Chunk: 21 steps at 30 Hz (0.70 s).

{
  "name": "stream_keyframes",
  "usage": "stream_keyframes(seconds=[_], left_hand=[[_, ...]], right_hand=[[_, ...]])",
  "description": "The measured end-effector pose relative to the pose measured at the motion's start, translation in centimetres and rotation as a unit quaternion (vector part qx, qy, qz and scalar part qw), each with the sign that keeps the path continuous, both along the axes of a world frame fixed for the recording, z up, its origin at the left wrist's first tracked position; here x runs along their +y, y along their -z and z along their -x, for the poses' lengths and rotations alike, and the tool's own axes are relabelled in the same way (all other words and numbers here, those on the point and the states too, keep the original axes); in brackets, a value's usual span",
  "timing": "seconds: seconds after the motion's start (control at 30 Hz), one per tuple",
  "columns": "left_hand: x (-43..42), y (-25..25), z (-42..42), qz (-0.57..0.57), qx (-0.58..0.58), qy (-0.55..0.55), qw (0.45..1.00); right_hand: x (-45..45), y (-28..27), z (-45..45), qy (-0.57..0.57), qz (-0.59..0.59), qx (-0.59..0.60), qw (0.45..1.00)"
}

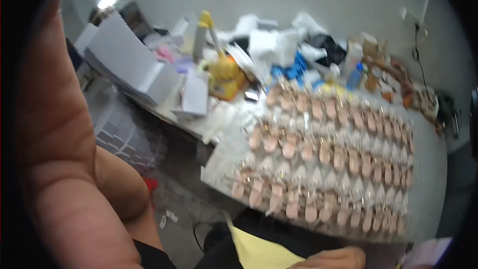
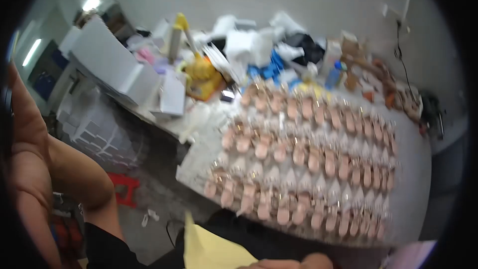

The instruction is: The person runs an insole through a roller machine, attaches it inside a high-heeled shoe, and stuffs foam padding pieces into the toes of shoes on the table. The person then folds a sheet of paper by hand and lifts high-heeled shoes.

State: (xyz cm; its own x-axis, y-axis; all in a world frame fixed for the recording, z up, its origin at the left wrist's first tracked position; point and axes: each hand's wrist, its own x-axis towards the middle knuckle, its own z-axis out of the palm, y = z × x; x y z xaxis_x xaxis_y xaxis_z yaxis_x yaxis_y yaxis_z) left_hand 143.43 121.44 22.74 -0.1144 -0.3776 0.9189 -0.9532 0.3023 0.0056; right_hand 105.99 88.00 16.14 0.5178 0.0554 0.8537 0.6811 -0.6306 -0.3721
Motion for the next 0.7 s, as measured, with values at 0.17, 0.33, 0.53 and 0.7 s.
stream_keyframes(seconds=[0.17, 0.33, 0.53, 0.7], left_hand=[[-16.9, 5.1, 11.0, -0.108, 0.127, 0.051, 0.985], [-17.3, 5.3, 9.5, -0.116, 0.153, 0.080, 0.978], [-16.8, 5.1, 7.3, -0.165, 0.178, 0.114, 0.963], [-17.5, 4.3, 5.3, -0.171, 0.150, 0.161, 0.960]], right_hand=[[8.3, -3.3, 0.1, 0.245, -0.216, 0.046, 0.944], [5.6, -5.5, -3.8, 0.079, -0.157, 0.076, 0.982], [6.6, -2.3, -3.2, 0.143, -0.121, 0.191, 0.964], [9.5, 1.1, -2.5, 0.321, -0.102, 0.138, 0.931]])
